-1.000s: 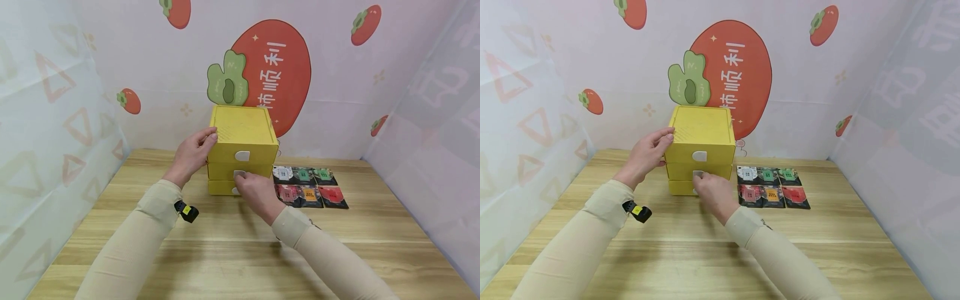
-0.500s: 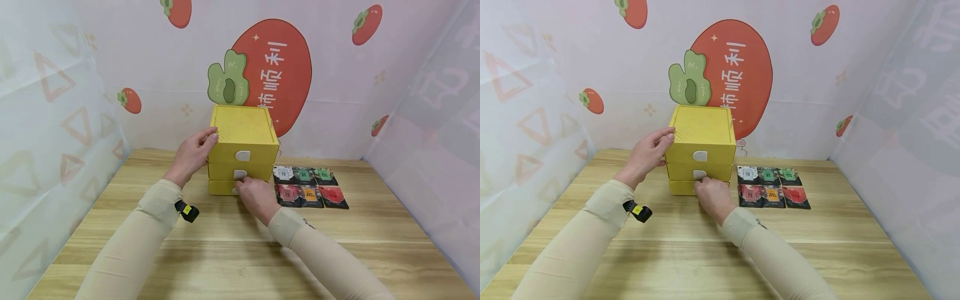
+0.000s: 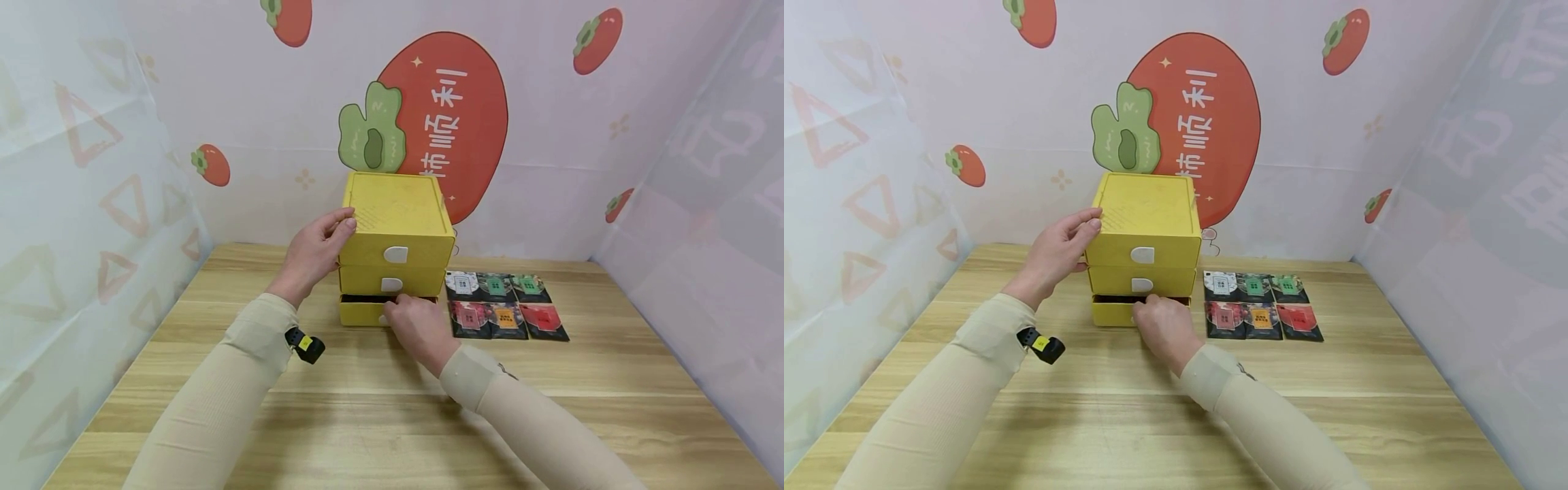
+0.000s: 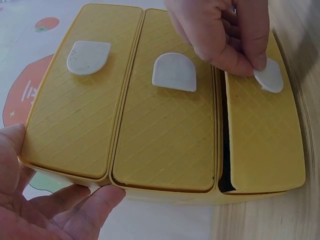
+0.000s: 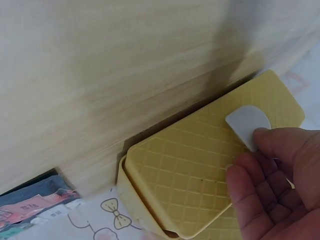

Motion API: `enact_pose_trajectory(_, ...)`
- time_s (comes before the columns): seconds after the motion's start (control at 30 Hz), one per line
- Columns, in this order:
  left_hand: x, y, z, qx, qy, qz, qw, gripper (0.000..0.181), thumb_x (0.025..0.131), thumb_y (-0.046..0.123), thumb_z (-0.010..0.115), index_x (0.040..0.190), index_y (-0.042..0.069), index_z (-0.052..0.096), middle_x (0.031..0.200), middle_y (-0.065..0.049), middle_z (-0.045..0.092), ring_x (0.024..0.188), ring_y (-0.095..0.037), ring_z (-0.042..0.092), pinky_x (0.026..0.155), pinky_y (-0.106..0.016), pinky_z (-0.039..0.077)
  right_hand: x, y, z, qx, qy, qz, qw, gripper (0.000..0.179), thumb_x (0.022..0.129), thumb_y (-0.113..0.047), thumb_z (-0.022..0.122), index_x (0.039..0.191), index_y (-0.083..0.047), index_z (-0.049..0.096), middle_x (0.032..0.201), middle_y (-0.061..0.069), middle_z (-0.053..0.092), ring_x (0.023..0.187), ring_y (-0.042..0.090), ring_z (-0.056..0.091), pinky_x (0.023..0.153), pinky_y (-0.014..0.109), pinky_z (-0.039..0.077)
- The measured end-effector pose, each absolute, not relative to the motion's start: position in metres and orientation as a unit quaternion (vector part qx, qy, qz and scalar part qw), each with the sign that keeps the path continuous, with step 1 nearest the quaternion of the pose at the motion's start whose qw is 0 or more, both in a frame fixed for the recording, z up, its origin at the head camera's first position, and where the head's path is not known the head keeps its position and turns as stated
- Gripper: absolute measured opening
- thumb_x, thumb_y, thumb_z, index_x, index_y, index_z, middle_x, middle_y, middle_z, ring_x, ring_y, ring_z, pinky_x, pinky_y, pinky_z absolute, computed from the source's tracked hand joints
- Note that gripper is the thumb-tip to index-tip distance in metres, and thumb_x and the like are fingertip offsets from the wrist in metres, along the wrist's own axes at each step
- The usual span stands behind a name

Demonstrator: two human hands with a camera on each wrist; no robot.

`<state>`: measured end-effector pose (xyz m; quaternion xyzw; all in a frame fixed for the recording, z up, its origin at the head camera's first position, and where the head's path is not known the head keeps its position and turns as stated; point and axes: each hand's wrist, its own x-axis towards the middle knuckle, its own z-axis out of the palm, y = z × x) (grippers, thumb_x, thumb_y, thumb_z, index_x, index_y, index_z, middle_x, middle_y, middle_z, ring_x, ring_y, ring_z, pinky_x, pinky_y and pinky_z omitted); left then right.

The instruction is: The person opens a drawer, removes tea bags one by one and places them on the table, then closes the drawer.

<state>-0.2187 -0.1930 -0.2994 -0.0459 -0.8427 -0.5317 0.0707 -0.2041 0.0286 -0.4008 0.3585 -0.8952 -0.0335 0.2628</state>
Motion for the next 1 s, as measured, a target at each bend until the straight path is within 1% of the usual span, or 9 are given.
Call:
enact_pose_trajectory(0.07, -0.219, -0.193, -0.299, -0.047, -0.843, -0.532, 0.071, 0.059, 0.104, 0.062, 0.05, 0.155, 0.032, 0.051, 0.151, -0.006, 0.058, 0.127, -0.025, 0.058, 0.085, -0.046, 0.062, -0.201, 0.029, -0.4, 0.359, -0.897, -0.041, 0.254, 0.014, 0.101, -0.021, 0.071, 0.089, -0.014, 0.075, 0.075, 0.004, 0.069, 0.059, 0.019, 0.065, 0.049, 0.035, 0.056)
enact_pose_trajectory(0.23, -0.218, -0.193, -0.299, -0.049, -0.846, -0.527, 0.07, 0.06, 0.104, 0.063, 0.049, 0.156, 0.032, 0.051, 0.151, -0.006, 0.057, 0.129, -0.024, 0.057, 0.083, -0.041, 0.061, -0.193, 0.031, -0.397, 0.363, -0.901, -0.043, 0.235, 0.011, 0.1, -0.021, 0.073, 0.092, -0.014, 0.075, 0.075, 0.003, 0.067, 0.061, 0.018, 0.065, 0.051, 0.035, 0.057)
enact_pose_trajectory(0.33, -0.218, -0.193, -0.299, -0.05, -0.845, -0.528, 0.069, 0.06, 0.104, 0.063, 0.049, 0.156, 0.032, 0.051, 0.152, -0.007, 0.056, 0.13, -0.025, 0.056, 0.085, -0.045, 0.062, -0.186, 0.033, -0.396, 0.371, -0.897, -0.042, 0.236, 0.008, 0.098, -0.018, 0.075, 0.091, -0.014, 0.075, 0.074, 0.003, 0.066, 0.06, 0.018, 0.064, 0.05, 0.034, 0.057)
enact_pose_trajectory(0.47, -0.217, -0.193, -0.299, -0.052, -0.844, -0.53, 0.069, 0.059, 0.104, 0.062, 0.049, 0.156, 0.032, 0.05, 0.152, -0.008, 0.056, 0.13, -0.026, 0.056, 0.087, -0.049, 0.061, -0.178, 0.035, -0.396, 0.379, -0.89, -0.045, 0.25, 0.009, 0.097, -0.017, 0.076, 0.089, -0.014, 0.074, 0.072, 0.002, 0.065, 0.058, 0.017, 0.062, 0.048, 0.032, 0.055)
enact_pose_trajectory(0.67, -0.217, -0.194, -0.299, -0.052, -0.845, -0.528, 0.068, 0.06, 0.104, 0.063, 0.049, 0.156, 0.032, 0.05, 0.154, -0.008, 0.054, 0.131, -0.026, 0.055, 0.086, -0.048, 0.062, -0.168, 0.037, -0.398, 0.388, -0.885, -0.044, 0.255, 0.007, 0.096, -0.014, 0.077, 0.089, -0.015, 0.074, 0.073, 0.001, 0.065, 0.057, 0.014, 0.061, 0.046, 0.03, 0.054)
enact_pose_trajectory(0.73, -0.216, -0.193, -0.298, -0.053, -0.846, -0.526, 0.068, 0.06, 0.104, 0.063, 0.049, 0.156, 0.032, 0.05, 0.155, -0.007, 0.054, 0.134, -0.026, 0.054, 0.087, -0.048, 0.062, -0.166, 0.038, -0.399, 0.391, -0.881, -0.038, 0.263, 0.009, 0.096, -0.017, 0.077, 0.088, -0.015, 0.074, 0.072, 0.001, 0.064, 0.055, 0.014, 0.059, 0.044, 0.029, 0.053)
enact_pose_trajectory(0.83, -0.215, -0.193, -0.299, -0.054, -0.847, -0.524, 0.071, 0.06, 0.105, 0.062, 0.048, 0.156, 0.032, 0.05, 0.156, -0.008, 0.053, 0.138, -0.027, 0.053, 0.088, -0.049, 0.062, -0.163, 0.038, -0.401, 0.396, -0.873, -0.028, 0.284, 0.015, 0.097, -0.022, 0.077, 0.085, -0.015, 0.074, 0.069, 0.0, 0.063, 0.052, 0.013, 0.056, 0.042, 0.028, 0.049)
enact_pose_trajectory(1.0, -0.215, -0.193, -0.299, -0.055, -0.844, -0.529, 0.069, 0.06, 0.105, 0.062, 0.048, 0.157, 0.032, 0.049, 0.158, -0.007, 0.05, 0.142, -0.027, 0.05, 0.091, -0.051, 0.061, -0.159, 0.039, -0.403, 0.401, -0.863, -0.015, 0.307, 0.019, 0.096, -0.025, 0.078, 0.08, -0.015, 0.072, 0.067, 0.0, 0.061, 0.051, 0.013, 0.054, 0.04, 0.027, 0.047)
